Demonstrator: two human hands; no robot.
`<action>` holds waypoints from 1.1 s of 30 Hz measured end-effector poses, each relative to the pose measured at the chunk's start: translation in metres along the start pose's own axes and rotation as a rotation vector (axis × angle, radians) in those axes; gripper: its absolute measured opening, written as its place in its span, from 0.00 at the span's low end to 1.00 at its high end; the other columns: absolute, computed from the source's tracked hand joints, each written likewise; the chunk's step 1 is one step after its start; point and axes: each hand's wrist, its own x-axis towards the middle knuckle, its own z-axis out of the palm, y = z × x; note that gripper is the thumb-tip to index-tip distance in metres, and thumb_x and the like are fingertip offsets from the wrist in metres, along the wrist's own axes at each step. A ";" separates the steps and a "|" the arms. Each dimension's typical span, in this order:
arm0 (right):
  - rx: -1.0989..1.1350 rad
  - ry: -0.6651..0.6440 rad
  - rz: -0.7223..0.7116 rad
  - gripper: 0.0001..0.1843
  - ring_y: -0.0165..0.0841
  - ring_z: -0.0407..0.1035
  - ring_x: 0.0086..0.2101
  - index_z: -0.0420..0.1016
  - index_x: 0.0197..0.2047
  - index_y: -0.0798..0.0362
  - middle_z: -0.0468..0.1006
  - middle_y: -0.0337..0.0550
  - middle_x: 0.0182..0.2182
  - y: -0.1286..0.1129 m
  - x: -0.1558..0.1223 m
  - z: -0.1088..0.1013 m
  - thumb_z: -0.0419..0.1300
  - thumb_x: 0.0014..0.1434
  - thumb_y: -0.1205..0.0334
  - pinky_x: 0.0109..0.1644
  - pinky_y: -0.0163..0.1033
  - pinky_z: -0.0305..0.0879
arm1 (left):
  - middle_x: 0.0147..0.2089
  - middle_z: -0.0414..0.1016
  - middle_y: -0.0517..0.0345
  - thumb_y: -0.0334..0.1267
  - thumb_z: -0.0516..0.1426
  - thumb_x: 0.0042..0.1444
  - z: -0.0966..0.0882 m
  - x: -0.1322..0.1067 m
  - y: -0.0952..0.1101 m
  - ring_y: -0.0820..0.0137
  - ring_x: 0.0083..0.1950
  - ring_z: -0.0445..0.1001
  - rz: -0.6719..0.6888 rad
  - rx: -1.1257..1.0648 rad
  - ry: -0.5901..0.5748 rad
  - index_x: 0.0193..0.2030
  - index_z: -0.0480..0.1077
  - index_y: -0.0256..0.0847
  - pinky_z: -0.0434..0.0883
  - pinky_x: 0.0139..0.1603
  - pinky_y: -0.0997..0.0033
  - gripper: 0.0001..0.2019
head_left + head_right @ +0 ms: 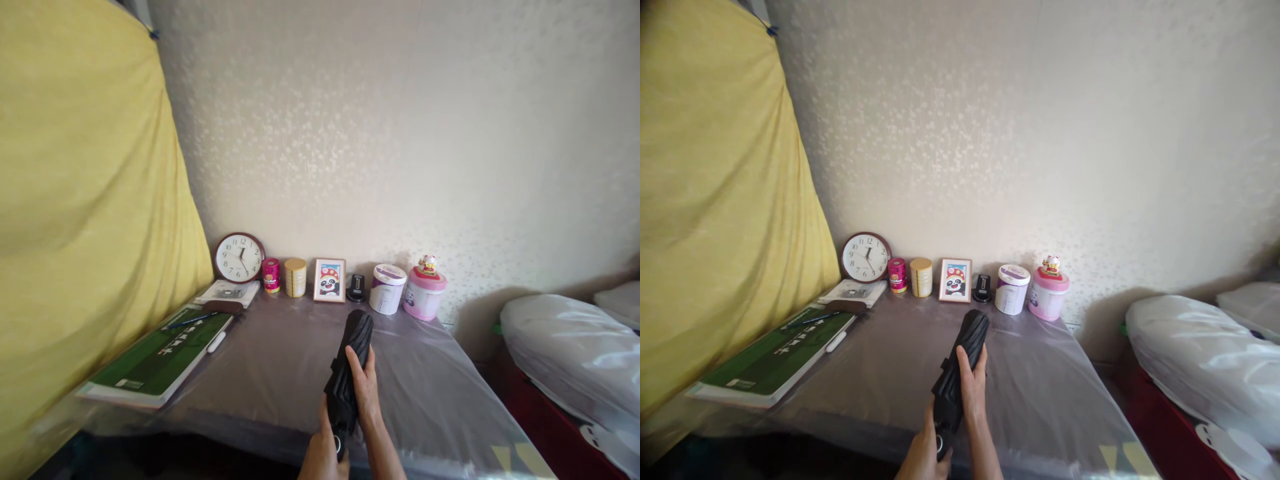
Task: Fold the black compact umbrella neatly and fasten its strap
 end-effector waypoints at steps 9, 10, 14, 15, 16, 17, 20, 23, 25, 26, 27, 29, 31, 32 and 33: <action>0.109 -0.026 0.187 0.36 0.34 0.71 0.23 0.66 0.49 0.51 0.75 0.35 0.23 0.003 -0.002 -0.003 0.64 0.40 0.41 0.27 0.37 0.68 | 0.39 0.73 0.52 0.34 0.55 0.46 -0.024 -0.022 0.034 0.66 0.39 0.73 0.142 -0.079 -0.091 0.64 0.36 0.38 0.65 0.39 0.71 0.41; 0.137 -0.051 0.219 0.35 0.33 0.70 0.22 0.66 0.48 0.52 0.74 0.35 0.22 0.002 -0.003 -0.004 0.63 0.40 0.40 0.26 0.37 0.67 | 0.35 0.73 0.57 0.37 0.54 0.47 -0.028 -0.025 0.039 0.68 0.34 0.72 0.117 -0.207 -0.188 0.63 0.38 0.40 0.66 0.34 0.72 0.39; 0.175 -0.124 0.245 0.34 0.32 0.68 0.20 0.65 0.48 0.51 0.73 0.34 0.21 -0.001 -0.006 -0.004 0.61 0.43 0.39 0.25 0.37 0.66 | 0.23 0.68 0.67 0.42 0.55 0.46 -0.028 -0.027 0.044 0.74 0.23 0.67 0.020 -0.418 -0.361 0.61 0.44 0.39 0.60 0.23 0.77 0.36; 0.151 -0.131 0.224 0.33 0.33 0.69 0.21 0.65 0.49 0.51 0.73 0.34 0.22 -0.001 -0.006 -0.004 0.61 0.44 0.40 0.25 0.37 0.66 | 0.21 0.67 0.68 0.42 0.55 0.46 -0.025 -0.025 0.040 0.74 0.21 0.66 -0.007 -0.388 -0.338 0.61 0.43 0.39 0.60 0.23 0.77 0.37; 0.113 -0.125 0.193 0.32 0.33 0.69 0.22 0.64 0.49 0.50 0.74 0.34 0.23 -0.001 -0.005 -0.003 0.61 0.45 0.41 0.27 0.37 0.67 | 0.22 0.67 0.67 0.41 0.55 0.47 -0.021 -0.023 0.035 0.74 0.21 0.66 -0.017 -0.344 -0.290 0.62 0.41 0.38 0.60 0.23 0.77 0.38; 0.067 -0.112 0.156 0.32 0.34 0.70 0.25 0.65 0.50 0.50 0.75 0.35 0.25 -0.001 -0.005 -0.003 0.61 0.46 0.42 0.29 0.37 0.67 | 0.24 0.69 0.65 0.40 0.54 0.47 -0.017 -0.020 0.029 0.72 0.23 0.68 -0.017 -0.292 -0.229 0.63 0.39 0.38 0.62 0.24 0.75 0.39; -0.056 -0.029 0.049 0.32 0.35 0.71 0.33 0.65 0.51 0.49 0.77 0.37 0.34 0.001 -0.003 -0.001 0.64 0.44 0.45 0.36 0.36 0.67 | 0.43 0.73 0.49 0.33 0.54 0.44 -0.006 -0.009 0.009 0.66 0.40 0.73 0.133 -0.115 -0.014 0.64 0.34 0.33 0.65 0.41 0.72 0.43; -0.089 0.023 0.015 0.35 0.37 0.71 0.36 0.66 0.52 0.50 0.77 0.38 0.37 0.006 0.000 0.000 0.65 0.41 0.47 0.37 0.36 0.67 | 0.45 0.72 0.40 0.31 0.53 0.46 0.000 -0.005 -0.002 0.61 0.46 0.72 0.096 0.098 -0.018 0.64 0.29 0.25 0.64 0.45 0.69 0.44; -0.088 0.045 0.014 0.35 0.37 0.72 0.34 0.66 0.51 0.51 0.77 0.38 0.35 0.010 0.001 0.000 0.66 0.40 0.47 0.36 0.36 0.68 | 0.46 0.72 0.38 0.30 0.52 0.47 0.000 -0.006 -0.002 0.59 0.46 0.72 0.041 0.228 -0.004 0.64 0.27 0.26 0.64 0.45 0.67 0.44; -0.091 0.057 0.015 0.35 0.37 0.72 0.34 0.67 0.50 0.52 0.77 0.38 0.34 0.012 0.001 0.000 0.66 0.39 0.47 0.35 0.37 0.68 | 0.47 0.71 0.38 0.30 0.52 0.47 -0.001 -0.007 -0.001 0.58 0.47 0.72 0.030 0.277 0.009 0.65 0.27 0.28 0.64 0.45 0.66 0.44; -0.099 0.066 0.018 0.35 0.38 0.72 0.33 0.67 0.50 0.52 0.77 0.38 0.33 0.014 0.001 -0.001 0.66 0.39 0.47 0.35 0.37 0.68 | 0.49 0.71 0.38 0.29 0.52 0.46 -0.002 -0.009 0.000 0.59 0.47 0.71 0.026 0.310 0.018 0.65 0.27 0.30 0.63 0.46 0.66 0.44; -0.124 0.081 0.036 0.35 0.37 0.72 0.32 0.67 0.49 0.53 0.77 0.38 0.31 0.015 0.001 -0.002 0.66 0.39 0.46 0.34 0.37 0.68 | 0.50 0.70 0.38 0.29 0.52 0.46 -0.005 -0.012 0.004 0.58 0.47 0.72 0.029 0.330 0.003 0.65 0.28 0.30 0.63 0.46 0.65 0.44; -0.127 0.078 0.068 0.36 0.37 0.72 0.30 0.67 0.49 0.54 0.77 0.38 0.29 0.014 0.000 -0.003 0.66 0.38 0.46 0.32 0.37 0.68 | 0.47 0.72 0.38 0.31 0.53 0.46 -0.010 -0.014 0.008 0.57 0.45 0.72 0.038 0.291 -0.048 0.65 0.28 0.28 0.64 0.44 0.65 0.44; -0.112 0.069 0.091 0.36 0.36 0.72 0.29 0.67 0.49 0.54 0.76 0.38 0.28 0.013 0.000 -0.003 0.66 0.38 0.45 0.31 0.37 0.68 | 0.45 0.73 0.39 0.32 0.54 0.46 -0.013 -0.015 0.011 0.57 0.44 0.73 0.058 0.229 -0.076 0.65 0.29 0.28 0.64 0.43 0.65 0.45; -0.087 0.053 0.116 0.36 0.36 0.72 0.27 0.67 0.48 0.54 0.76 0.38 0.26 0.012 0.000 -0.003 0.66 0.39 0.45 0.29 0.37 0.68 | 0.42 0.74 0.42 0.34 0.55 0.45 -0.017 -0.016 0.013 0.59 0.42 0.73 0.085 0.132 -0.106 0.65 0.29 0.29 0.64 0.41 0.66 0.46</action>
